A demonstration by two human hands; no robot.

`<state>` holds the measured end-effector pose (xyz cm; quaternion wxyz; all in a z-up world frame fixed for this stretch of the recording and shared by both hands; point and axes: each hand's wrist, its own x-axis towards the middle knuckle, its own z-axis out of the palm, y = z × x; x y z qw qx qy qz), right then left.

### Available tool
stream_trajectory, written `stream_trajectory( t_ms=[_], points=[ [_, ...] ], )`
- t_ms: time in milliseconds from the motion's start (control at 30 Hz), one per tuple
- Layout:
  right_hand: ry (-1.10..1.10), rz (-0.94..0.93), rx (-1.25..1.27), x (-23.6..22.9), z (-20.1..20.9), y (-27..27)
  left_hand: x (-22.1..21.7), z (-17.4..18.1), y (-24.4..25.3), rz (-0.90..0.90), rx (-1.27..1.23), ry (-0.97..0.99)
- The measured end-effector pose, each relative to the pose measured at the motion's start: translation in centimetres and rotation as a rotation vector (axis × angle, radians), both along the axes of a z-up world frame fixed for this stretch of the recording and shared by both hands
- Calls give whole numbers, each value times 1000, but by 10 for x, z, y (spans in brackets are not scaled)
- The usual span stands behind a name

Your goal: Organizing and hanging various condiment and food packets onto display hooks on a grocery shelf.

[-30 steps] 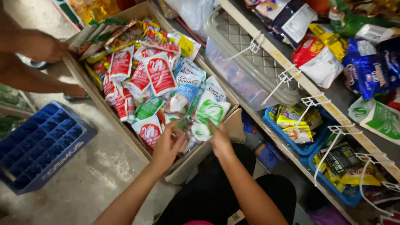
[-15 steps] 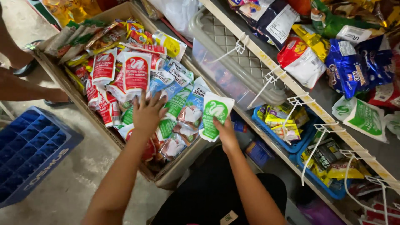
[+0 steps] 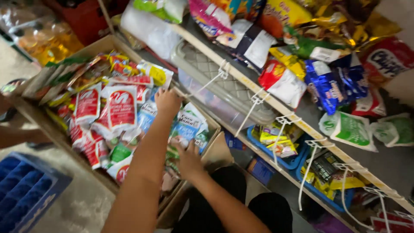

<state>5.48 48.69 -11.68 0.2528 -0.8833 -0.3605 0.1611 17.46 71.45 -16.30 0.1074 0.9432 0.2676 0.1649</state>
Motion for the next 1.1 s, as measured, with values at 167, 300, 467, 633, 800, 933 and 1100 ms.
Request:
stream_trajectory(
  t_ms=[167,300,467,633,800,933,1100],
  points=[
    [43,23,-199,-2,-26,1,21,-17,-19,136,222,42],
    [-126,109,-133,0,-23,2,19,-31,-15,175,9,24],
    [-108,129,-196,2,-16,-7,-12,-7,-16,128,-42,-134],
    [174,226,-117,11,23,-27,-71,4,-4,-62,-385,-562],
    [251,265,-15,13,-25,-43,-160,109,-33,29,-943,-684],
    [411,203,628,32,-74,-45,-208,147,-69,-74,-1461,-850],
    [1343,-125,1152,9,51,-78,-263,60,-130,-266,-1750,-735]
  ],
)
